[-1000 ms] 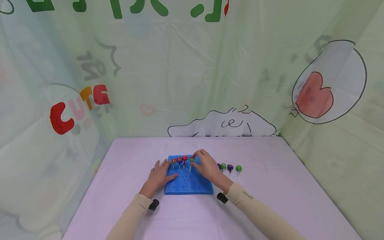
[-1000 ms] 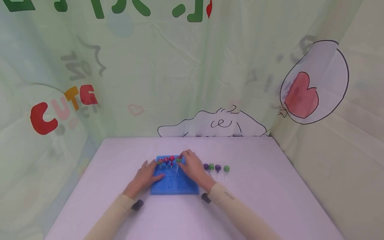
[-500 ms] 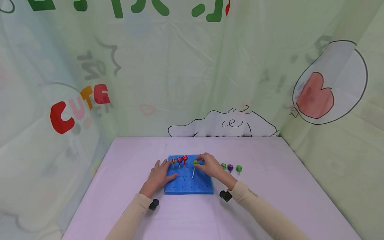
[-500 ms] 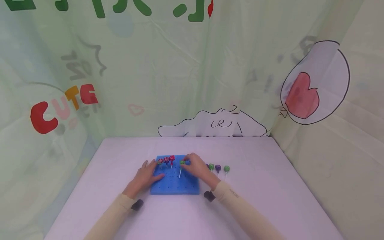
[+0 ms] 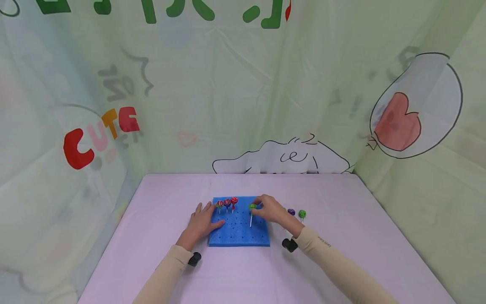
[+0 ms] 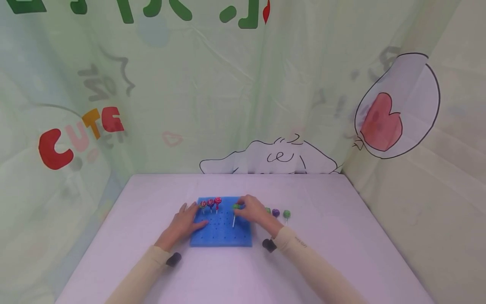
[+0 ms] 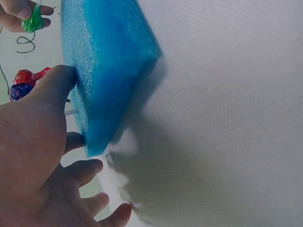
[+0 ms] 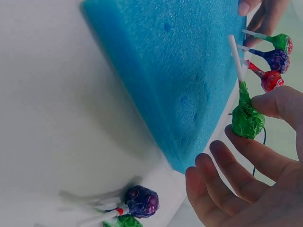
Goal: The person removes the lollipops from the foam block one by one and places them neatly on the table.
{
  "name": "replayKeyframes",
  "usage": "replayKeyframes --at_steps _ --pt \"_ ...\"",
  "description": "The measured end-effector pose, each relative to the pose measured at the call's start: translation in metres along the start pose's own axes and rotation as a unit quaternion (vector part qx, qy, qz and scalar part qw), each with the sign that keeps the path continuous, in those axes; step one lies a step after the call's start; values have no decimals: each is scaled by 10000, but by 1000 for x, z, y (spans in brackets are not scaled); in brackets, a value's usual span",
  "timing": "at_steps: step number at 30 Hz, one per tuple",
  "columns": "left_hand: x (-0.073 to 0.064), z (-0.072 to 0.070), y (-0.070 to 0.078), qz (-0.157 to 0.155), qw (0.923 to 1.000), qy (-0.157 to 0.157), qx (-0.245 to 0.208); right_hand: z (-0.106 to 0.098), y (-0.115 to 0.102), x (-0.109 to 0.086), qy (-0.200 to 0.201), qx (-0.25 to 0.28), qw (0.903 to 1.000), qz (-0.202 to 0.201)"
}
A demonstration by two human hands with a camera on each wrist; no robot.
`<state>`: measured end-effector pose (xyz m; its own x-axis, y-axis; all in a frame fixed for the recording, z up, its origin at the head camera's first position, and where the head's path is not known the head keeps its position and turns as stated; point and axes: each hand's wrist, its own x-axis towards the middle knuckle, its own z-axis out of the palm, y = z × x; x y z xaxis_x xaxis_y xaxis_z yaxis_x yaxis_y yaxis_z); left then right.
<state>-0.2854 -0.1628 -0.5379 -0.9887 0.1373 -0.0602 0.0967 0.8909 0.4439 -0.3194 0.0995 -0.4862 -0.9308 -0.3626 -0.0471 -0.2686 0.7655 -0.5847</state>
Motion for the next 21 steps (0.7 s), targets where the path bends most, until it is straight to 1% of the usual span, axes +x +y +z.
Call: replayKeyframes --at_steps 15,21 --pt "-2 -1 1 60 10000 38 -11 -10 12 -6 -29 -184 9997 141" --pt "-2 -1 1 70 10000 53 -21 -14 18 -7 -61 -193 9997 119"
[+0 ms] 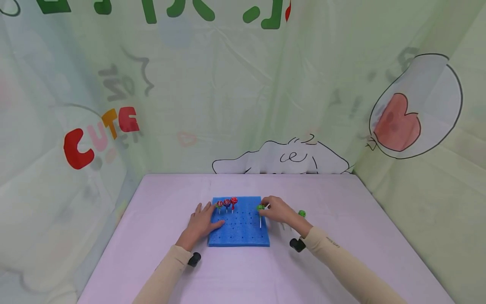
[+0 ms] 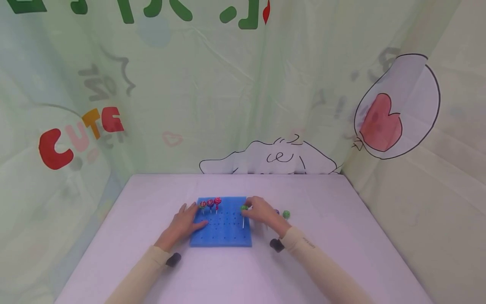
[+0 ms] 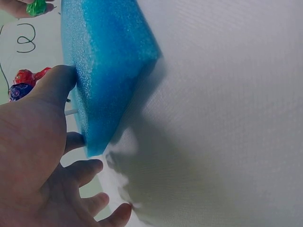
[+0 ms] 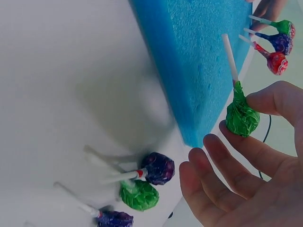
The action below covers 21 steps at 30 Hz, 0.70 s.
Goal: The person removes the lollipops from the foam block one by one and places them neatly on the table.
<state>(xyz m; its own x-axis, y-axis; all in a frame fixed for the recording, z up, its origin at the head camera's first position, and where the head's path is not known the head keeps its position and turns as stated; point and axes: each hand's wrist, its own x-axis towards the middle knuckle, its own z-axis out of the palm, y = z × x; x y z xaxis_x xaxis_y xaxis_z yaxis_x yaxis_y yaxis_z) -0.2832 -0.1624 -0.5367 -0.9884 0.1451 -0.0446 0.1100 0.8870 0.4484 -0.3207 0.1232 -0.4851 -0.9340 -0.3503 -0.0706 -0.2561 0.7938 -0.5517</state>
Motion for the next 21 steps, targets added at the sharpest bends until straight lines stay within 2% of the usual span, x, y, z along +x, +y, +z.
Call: replayKeyframes --at_steps 14,21 --pt "0 -1 1 -38 10000 -16 -32 -11 15 -5 -84 -146 9998 69" --pt "0 0 0 -23 10000 -25 2 -16 22 -11 -162 -13 9998 121"
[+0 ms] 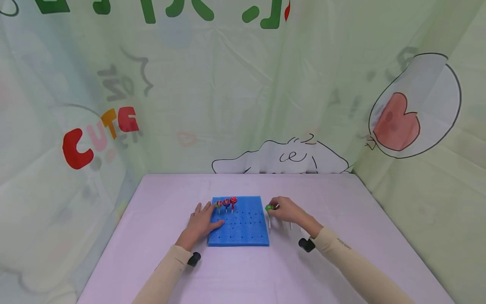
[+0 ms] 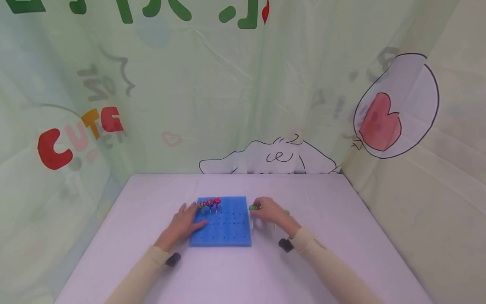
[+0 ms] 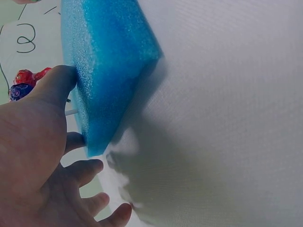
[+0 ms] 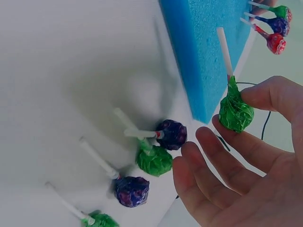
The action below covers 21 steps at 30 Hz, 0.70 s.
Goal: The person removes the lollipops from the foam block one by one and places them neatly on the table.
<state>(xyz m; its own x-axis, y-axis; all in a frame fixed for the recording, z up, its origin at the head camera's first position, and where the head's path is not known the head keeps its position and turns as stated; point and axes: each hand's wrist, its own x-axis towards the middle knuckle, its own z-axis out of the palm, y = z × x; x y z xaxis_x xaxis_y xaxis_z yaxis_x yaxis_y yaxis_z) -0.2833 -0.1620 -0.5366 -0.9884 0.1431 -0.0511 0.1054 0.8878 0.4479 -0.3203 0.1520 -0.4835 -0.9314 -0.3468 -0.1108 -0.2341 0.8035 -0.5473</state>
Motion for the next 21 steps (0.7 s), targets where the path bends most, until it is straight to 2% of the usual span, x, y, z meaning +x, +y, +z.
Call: replayKeyframes --at_steps 14,21 --pt "-1 1 -1 17 10000 48 7 -15 13 -3 -53 5 9997 252" --pt "0 2 -1 4 10000 37 15 -21 18 -11 -30 -83 9996 260"
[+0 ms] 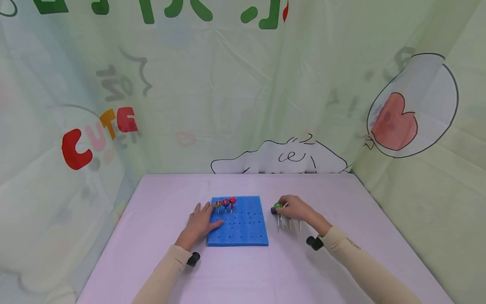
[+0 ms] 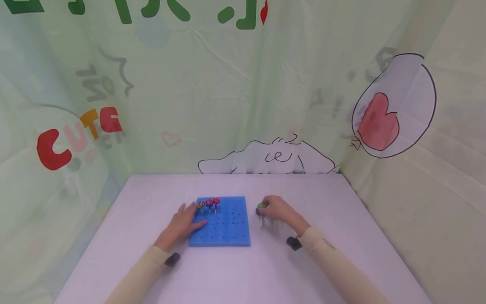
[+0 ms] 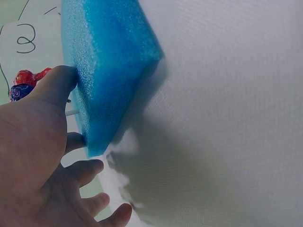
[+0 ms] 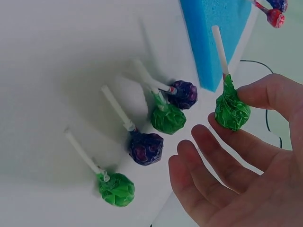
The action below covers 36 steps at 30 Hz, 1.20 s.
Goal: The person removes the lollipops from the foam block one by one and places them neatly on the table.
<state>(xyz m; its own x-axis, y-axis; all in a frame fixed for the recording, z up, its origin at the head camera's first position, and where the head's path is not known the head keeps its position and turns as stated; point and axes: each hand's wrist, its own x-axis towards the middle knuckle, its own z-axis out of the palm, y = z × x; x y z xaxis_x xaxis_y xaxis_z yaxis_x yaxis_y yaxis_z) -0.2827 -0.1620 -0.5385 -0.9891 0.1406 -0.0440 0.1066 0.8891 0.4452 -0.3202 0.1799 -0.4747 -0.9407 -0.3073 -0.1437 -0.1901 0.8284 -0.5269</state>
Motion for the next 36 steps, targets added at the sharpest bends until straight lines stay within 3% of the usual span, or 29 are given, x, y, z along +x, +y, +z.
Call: replayKeyframes --at_steps 22,36 --pt "-2 -3 2 14 10000 -28 -58 -22 15 -14 85 -254 9996 4" --pt "0 0 0 11 10000 -53 9 -33 37 -19 80 -336 9993 114"
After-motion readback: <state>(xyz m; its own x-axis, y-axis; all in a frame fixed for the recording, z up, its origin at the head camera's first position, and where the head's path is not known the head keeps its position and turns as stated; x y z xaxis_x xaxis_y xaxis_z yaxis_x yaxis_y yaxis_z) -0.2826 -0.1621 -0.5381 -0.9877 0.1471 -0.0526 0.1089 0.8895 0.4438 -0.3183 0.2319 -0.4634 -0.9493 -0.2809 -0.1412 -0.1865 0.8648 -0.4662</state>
